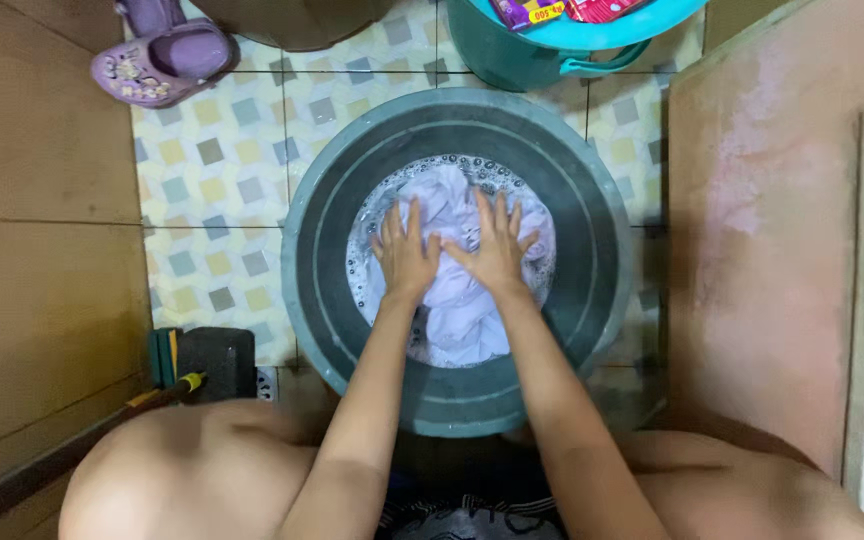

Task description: The person hand washes a light purple garment in a grey basin filled with soapy water. They repeatedly scrub, wring, and submerge the cloth, then lift it to squeeze out water before returning it to the basin.

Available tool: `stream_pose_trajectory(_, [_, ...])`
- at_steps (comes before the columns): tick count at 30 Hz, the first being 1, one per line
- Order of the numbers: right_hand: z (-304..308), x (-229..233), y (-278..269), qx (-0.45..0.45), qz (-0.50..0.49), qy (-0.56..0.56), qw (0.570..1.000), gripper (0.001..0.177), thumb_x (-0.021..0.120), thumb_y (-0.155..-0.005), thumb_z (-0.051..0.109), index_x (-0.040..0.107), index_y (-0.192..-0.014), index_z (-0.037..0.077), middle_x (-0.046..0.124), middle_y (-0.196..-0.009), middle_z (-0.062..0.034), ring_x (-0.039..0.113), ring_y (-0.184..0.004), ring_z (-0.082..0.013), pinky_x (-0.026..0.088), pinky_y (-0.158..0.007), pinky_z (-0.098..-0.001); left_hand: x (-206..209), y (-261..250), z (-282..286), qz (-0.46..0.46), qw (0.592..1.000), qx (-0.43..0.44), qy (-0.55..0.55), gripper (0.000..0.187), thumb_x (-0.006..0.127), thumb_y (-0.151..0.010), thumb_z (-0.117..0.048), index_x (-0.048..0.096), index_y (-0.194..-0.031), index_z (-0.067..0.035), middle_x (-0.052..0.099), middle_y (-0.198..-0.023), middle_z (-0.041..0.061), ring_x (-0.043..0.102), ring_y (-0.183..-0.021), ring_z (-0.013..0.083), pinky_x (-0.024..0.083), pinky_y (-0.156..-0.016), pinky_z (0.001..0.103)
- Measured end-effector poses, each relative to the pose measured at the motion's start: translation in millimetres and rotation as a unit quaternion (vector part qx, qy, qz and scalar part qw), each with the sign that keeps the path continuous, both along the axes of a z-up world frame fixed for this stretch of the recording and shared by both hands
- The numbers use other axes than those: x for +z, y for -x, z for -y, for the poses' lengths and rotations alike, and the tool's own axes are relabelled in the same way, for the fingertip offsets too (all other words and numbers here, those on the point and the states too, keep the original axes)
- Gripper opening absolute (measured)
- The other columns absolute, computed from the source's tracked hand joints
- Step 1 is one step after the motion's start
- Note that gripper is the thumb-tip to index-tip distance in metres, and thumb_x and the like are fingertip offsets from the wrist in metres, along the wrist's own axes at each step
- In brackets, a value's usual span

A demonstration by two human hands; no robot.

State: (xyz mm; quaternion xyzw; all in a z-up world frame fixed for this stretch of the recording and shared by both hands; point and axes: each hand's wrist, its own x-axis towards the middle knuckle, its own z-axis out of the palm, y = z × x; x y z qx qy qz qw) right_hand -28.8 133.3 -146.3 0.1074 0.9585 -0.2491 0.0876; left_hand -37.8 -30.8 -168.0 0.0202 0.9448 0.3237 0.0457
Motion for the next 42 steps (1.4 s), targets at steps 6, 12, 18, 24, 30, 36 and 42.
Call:
stream_pose_trajectory(6, [14.3, -29.3, 13.1, -0.006, 0.036, -0.096, 0.995, 0.086, 0.075, -0.079, 0.065, 0.048, -0.149, 0.026, 0.039, -0.161, -0.0148, 0.030, -0.149, -0.0421, 0.019, -0.105, -0.0844, -82.1, 13.7, -4.0, 0.000, 0.991, -0.034, 0.128, 0.077, 0.069, -0.088, -0.036, 0.039, -0.157, -0.021, 0.037, -0.161, 0.017, 0.038, -0.145, 0.0410, 0.024, -0.113, 0.072])
stream_pose_trajectory(12, [11.3, -58.2, 36.8, -0.016, 0.180, -0.094, 0.979, 0.075, 0.060, -0.086, 0.075, 0.056, -0.144, 0.028, 0.046, -0.155, -0.0143, 0.035, -0.149, -0.0356, 0.022, -0.113, -0.0774, -151.8, 23.1, -11.4, -0.030, 0.975, -0.028, 0.220, 0.056, 0.070, -0.088, -0.047, 0.053, -0.137, -0.027, 0.052, -0.139, 0.015, 0.051, -0.125, 0.0426, 0.034, -0.100, 0.074])
stream_pose_trajectory(18, [-1.4, -114.1, 51.6, 0.003, 0.057, -0.147, 0.987, 0.080, 0.071, -0.065, 0.056, 0.064, -0.137, 0.023, 0.061, -0.137, -0.0195, 0.053, -0.129, -0.0393, 0.041, -0.101, -0.0590, -148.9, 67.4, -7.2, 0.162, 0.960, -0.148, 0.176, 0.032, 0.062, -0.087, -0.016, 0.069, -0.118, -0.011, 0.068, -0.122, 0.018, 0.066, -0.116, 0.0353, 0.054, -0.097, 0.049])
stream_pose_trajectory(24, [-23.4, -90.5, 77.6, -0.028, 0.067, -0.013, 0.997, 0.049, 0.072, -0.082, 0.055, 0.079, -0.104, 0.012, 0.075, -0.091, -0.0215, 0.071, -0.088, -0.0409, 0.054, -0.078, -0.0495, -97.8, 103.3, -3.9, 0.173, 0.969, -0.107, 0.140, 0.025, 0.070, -0.073, -0.017, 0.076, -0.094, -0.005, 0.069, -0.102, 0.021, 0.068, -0.096, 0.0407, 0.055, -0.085, 0.051])
stream_pose_trajectory(30, [-73.6, -67.9, 67.0, -0.160, 0.063, 0.305, 0.937, 0.048, 0.076, -0.101, 0.040, 0.072, -0.097, -0.008, 0.070, -0.088, -0.0277, 0.069, -0.087, -0.0504, 0.049, -0.076, -0.0526, -42.1, 63.4, 15.3, -0.029, 0.994, 0.094, -0.042, 0.023, 0.060, -0.100, -0.024, 0.074, -0.113, -0.011, 0.069, -0.116, 0.014, 0.064, -0.111, 0.0372, 0.047, -0.100, 0.049])
stream_pose_trajectory(36, [-40.6, -25.1, 12.3, -0.097, -0.266, 0.208, 0.936, 0.079, 0.077, -0.090, 0.038, 0.045, -0.152, 0.000, 0.055, -0.148, -0.0256, 0.057, -0.136, -0.0397, 0.047, -0.112, -0.0486, -7.3, 9.9, 4.1, -0.145, 0.985, 0.089, -0.026, 0.066, 0.064, -0.094, -0.047, 0.052, -0.152, -0.017, 0.041, -0.156, 0.020, 0.036, -0.144, 0.0412, 0.026, -0.114, 0.066])
stream_pose_trajectory(42, [13.7, -78.3, -54.2, -0.100, -0.030, -0.087, 0.991, 0.087, 0.079, -0.076, 0.058, 0.058, -0.138, 0.002, 0.037, -0.152, -0.0316, 0.042, -0.137, -0.0523, 0.040, -0.100, -0.0677, -29.7, 0.5, -11.2, -0.059, 0.988, -0.031, 0.137, 0.083, 0.069, -0.080, -0.061, 0.047, -0.153, -0.028, 0.040, -0.158, 0.019, 0.027, -0.144, 0.0458, 0.017, -0.104, 0.080])
